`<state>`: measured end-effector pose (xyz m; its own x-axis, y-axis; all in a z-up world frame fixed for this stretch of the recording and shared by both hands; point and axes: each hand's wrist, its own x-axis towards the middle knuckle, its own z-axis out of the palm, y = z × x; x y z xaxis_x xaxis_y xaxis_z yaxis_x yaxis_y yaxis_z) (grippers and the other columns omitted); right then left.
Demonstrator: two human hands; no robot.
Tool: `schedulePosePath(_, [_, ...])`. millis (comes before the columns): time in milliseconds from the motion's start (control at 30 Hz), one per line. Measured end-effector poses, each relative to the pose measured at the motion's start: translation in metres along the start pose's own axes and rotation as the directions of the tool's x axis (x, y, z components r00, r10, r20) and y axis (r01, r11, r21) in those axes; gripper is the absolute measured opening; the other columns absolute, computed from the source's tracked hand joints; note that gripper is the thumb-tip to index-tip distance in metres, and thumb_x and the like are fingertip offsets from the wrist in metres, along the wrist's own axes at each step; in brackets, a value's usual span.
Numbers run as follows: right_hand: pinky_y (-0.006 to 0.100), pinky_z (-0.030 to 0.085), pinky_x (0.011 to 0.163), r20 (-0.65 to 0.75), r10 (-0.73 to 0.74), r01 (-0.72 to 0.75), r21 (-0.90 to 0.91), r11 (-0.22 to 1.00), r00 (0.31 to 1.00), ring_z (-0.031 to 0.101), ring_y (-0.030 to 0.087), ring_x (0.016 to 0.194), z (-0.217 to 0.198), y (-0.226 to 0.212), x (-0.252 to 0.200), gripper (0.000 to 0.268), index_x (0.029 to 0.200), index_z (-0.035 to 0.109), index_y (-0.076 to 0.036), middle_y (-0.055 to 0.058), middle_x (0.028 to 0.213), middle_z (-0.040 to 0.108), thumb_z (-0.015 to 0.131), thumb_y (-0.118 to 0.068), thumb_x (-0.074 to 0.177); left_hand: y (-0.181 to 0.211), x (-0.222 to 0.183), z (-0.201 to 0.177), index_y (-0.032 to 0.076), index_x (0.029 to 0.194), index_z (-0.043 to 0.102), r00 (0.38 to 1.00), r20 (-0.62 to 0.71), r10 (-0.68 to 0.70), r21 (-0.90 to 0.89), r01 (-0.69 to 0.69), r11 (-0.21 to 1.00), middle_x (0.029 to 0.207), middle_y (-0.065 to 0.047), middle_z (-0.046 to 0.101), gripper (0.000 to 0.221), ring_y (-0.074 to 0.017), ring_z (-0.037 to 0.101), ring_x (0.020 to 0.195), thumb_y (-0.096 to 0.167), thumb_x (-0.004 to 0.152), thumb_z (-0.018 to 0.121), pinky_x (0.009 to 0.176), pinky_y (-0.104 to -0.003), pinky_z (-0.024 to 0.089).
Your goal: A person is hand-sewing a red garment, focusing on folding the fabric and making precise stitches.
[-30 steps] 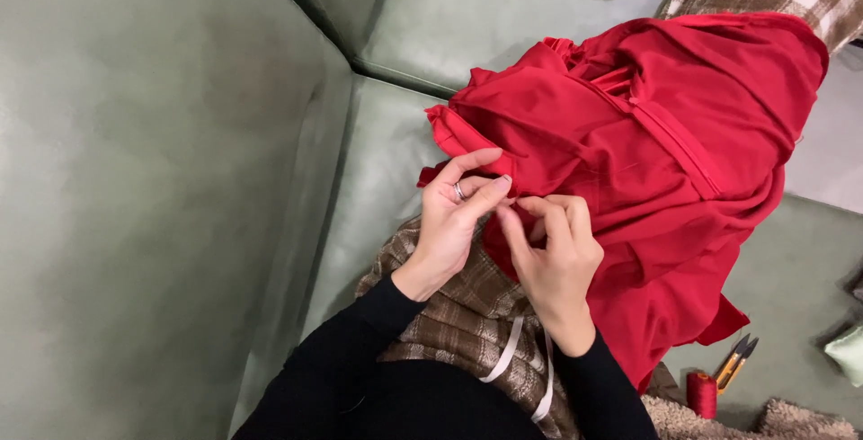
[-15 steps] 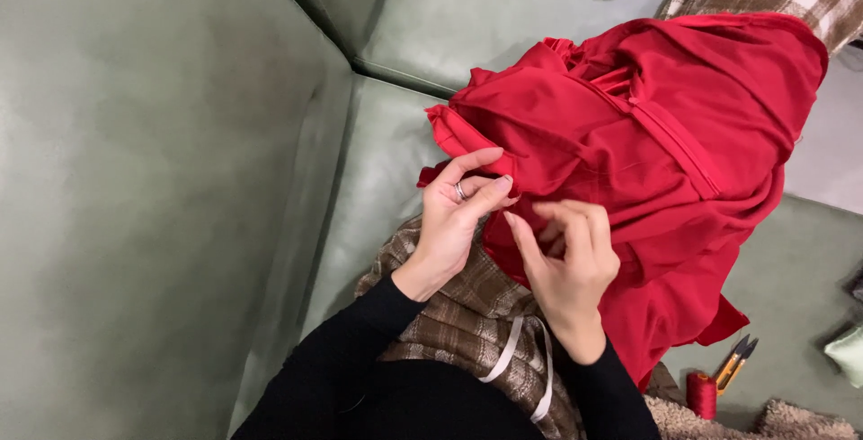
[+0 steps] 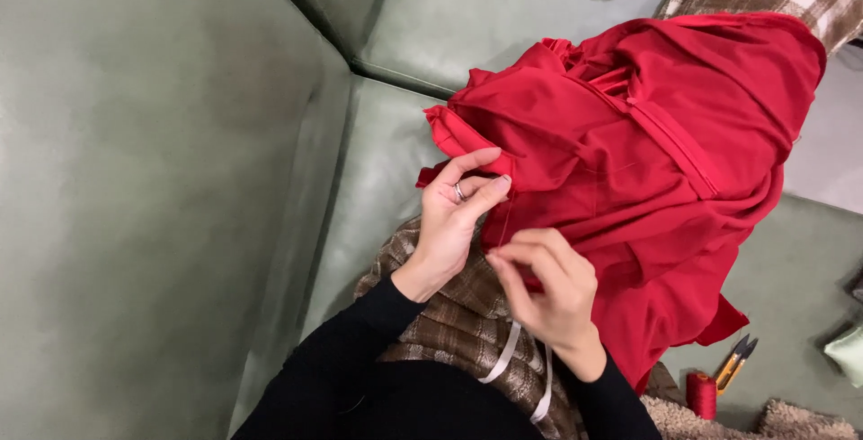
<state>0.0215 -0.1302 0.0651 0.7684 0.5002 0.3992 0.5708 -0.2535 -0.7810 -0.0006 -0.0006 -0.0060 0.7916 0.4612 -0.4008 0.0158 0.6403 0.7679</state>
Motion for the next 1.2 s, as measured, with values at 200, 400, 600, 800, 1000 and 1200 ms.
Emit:
schedulePosePath(200, [0.024, 0.051, 0.058, 0.131, -0.090, 0.090, 0.009, 0.996, 0.987, 0.062, 0.015, 0.067, -0.012, -0.018, -0.007, 0.006, 0.090, 0.071, -0.006, 0.010, 0.092, 0.063, 0.075, -0.012, 0.090, 0.031, -0.009, 0.015, 0.002, 0.127, 0.066, 0.997, -0.001, -0.080, 0.006, 0.080, 0.997, 0.083, -0.006, 0.075, 0.041, -0.0086, 0.068, 0.082, 0.008, 0.088, 0.077, 0.088, -0.026, 0.058])
schedulePosePath(400, [0.030, 0.065, 0.083, 0.154, -0.128, 0.099, 0.179, 0.979, 0.980, 0.073, 0.021, 0.085, -0.012, -0.022, -0.015, 0.002, 0.090, 0.068, 0.000, 0.021, 0.115, 0.063, 0.068, -0.001, 0.091, 0.029, -0.010, 0.014, 0.002, 0.127, 0.066, 0.996, 0.004, -0.085, 0.018, 0.085, 0.996, 0.084, -0.007, 0.075, 0.041, -0.0092, 0.068, 0.083, 0.007, 0.088, 0.077, 0.088, -0.024, 0.056])
schedulePosePath(600, [0.042, 0.065, 0.085, 0.074, -0.163, 0.145, 0.209, 0.967, 0.984, 0.074, 0.037, 0.092, -0.008, -0.026, -0.002, 0.008, 0.093, 0.063, 0.006, 0.019, 0.097, 0.071, 0.061, -0.001, 0.095, 0.027, -0.010, 0.016, 0.002, 0.126, 0.066, 0.997, -0.008, -0.080, 0.032, 0.081, 0.996, 0.085, -0.007, 0.076, 0.041, -0.0097, 0.070, 0.084, 0.006, 0.087, 0.078, 0.088, -0.024, 0.058])
schedulePosePath(800, [0.043, 0.058, 0.089, 0.197, -0.233, 0.207, 0.141, 0.968, 0.952, 0.068, 0.032, 0.092, -0.005, -0.005, -0.017, 0.015, 0.098, 0.065, -0.004, 0.012, 0.098, 0.069, 0.051, -0.007, 0.101, 0.011, -0.015, 0.013, 0.002, 0.117, 0.065, 0.996, 0.078, 0.044, 0.115, -0.053, 0.992, 0.084, -0.008, 0.075, 0.033, -0.0067, 0.069, 0.080, 0.004, 0.087, 0.080, 0.083, -0.020, 0.057])
schedulePosePath(1000, [0.050, 0.056, 0.087, 0.343, -0.370, 0.194, 0.451, 0.871, 0.864, 0.064, 0.041, 0.090, 0.010, -0.040, -0.048, 0.018, 0.106, 0.059, 0.003, 0.020, 0.093, 0.061, 0.043, -0.006, 0.105, 0.011, -0.015, 0.020, 0.005, 0.113, 0.067, 0.989, 0.137, 0.049, 0.151, -0.070, 0.986, 0.083, -0.004, 0.072, 0.025, -0.0052, 0.067, 0.079, 0.007, 0.091, 0.078, 0.080, -0.018, 0.054])
schedulePosePath(1200, [0.036, 0.048, 0.082, -0.125, 0.137, -0.149, -0.094, 0.984, 0.983, 0.061, 0.026, 0.082, -0.073, 0.025, 0.017, 0.023, 0.086, 0.058, 0.003, 0.015, 0.087, 0.063, 0.057, 0.011, 0.107, 0.000, -0.012, 0.013, 0.004, 0.114, 0.065, 0.988, 0.113, 0.103, 0.120, -0.117, 0.986, 0.085, -0.005, 0.072, 0.028, -0.0060, 0.068, 0.081, 0.007, 0.090, 0.078, 0.083, -0.020, 0.056])
